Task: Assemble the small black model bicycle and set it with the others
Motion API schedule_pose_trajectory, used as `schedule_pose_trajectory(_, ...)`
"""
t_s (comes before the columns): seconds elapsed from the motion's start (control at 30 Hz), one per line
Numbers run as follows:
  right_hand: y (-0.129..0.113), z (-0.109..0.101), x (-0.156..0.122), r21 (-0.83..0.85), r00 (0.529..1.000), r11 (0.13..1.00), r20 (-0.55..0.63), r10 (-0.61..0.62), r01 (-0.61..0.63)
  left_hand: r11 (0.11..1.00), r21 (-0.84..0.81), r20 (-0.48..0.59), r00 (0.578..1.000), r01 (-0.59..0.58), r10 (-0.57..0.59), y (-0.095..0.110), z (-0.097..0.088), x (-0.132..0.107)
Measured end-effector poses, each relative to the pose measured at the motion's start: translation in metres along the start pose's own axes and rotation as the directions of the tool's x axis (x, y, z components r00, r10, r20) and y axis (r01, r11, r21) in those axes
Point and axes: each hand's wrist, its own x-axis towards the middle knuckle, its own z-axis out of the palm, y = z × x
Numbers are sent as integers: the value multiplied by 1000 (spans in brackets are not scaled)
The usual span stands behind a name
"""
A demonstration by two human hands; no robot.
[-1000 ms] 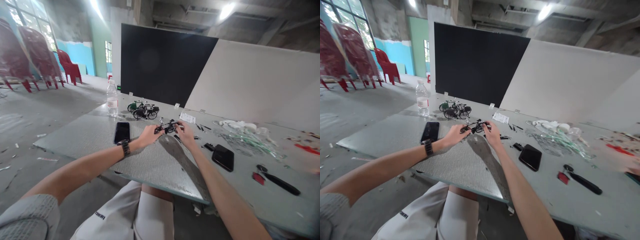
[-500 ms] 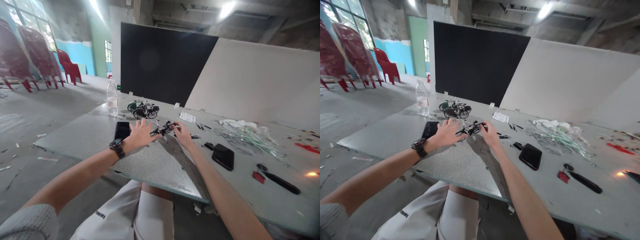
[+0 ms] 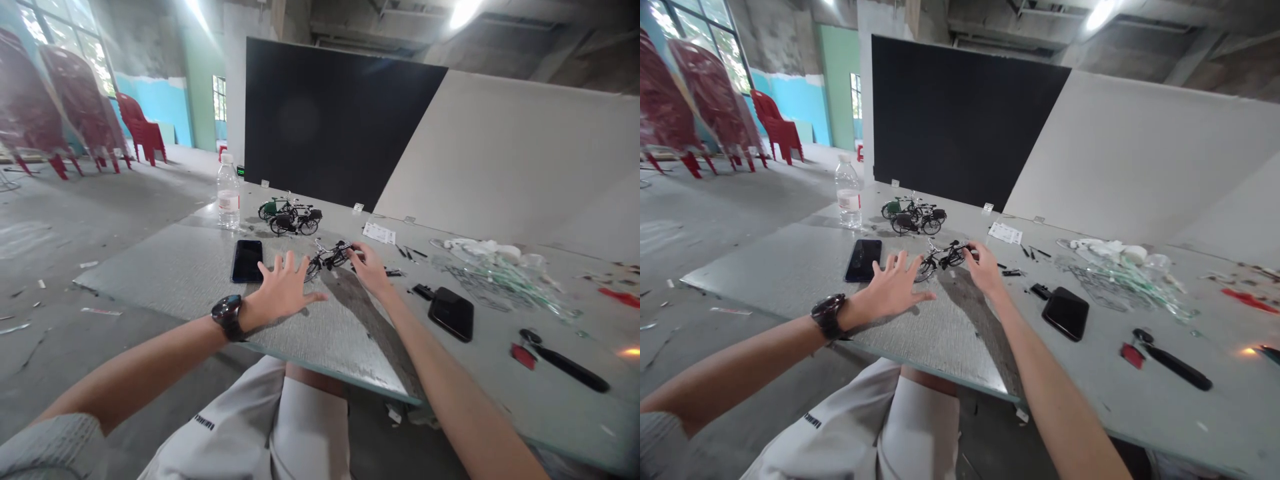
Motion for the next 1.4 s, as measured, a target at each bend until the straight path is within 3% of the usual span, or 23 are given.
schedule_pose_trajectory(0.33, -4, -1, -3, -4, 1000, 1000, 17, 27, -26, 999, 19, -19, 999, 28, -28, 0, 4, -8)
schedule_pose_trajectory(0.47, -5, -2, -5, -10, 1000, 1000, 1, 8, -8, 1000, -13, -68, 998, -12, 11, -7, -11, -3)
schedule_pose_trajectory(0.53, -5, -2, -5, -12, 1000, 1000, -18, 12, -12, 994, -70, -69, 994, -88, 83, -23, -29, 10)
schedule_pose_trajectory(0.63, -4, -2, -5, -36, 997, 998, -65, 48, -50, 944, -184, -51, 962, -272, 268, -65, -58, 40)
schedule_pose_trajectory(0.77, -4, 1, -3, -80, 983, 996, -179, 31, -46, 907, -315, -63, 960, -279, 274, -126, -74, 77)
schedule_pose_trajectory(0.87, -3, 4, -4, -64, 977, 998, -214, 11, -26, 877, -444, 0, 979, -182, 203, -156, -65, 92)
schedule_pose_trajectory(1.0, 3, 5, -8, -43, 977, 997, -205, 53, -63, 828, -555, 135, 975, -73, 176, -178, -46, 99)
schedule_pose_trajectory(1.23, 10, 6, -13, -69, 983, 994, -166, 76, -88, 745, -667, 219, 961, 19, 171, -198, -25, 102)
schedule_pose_trajectory(1.4, 0, 3, -15, -49, 970, 976, -134, 205, -213, 683, -730, 230, 949, 22, 215, -206, -18, 104)
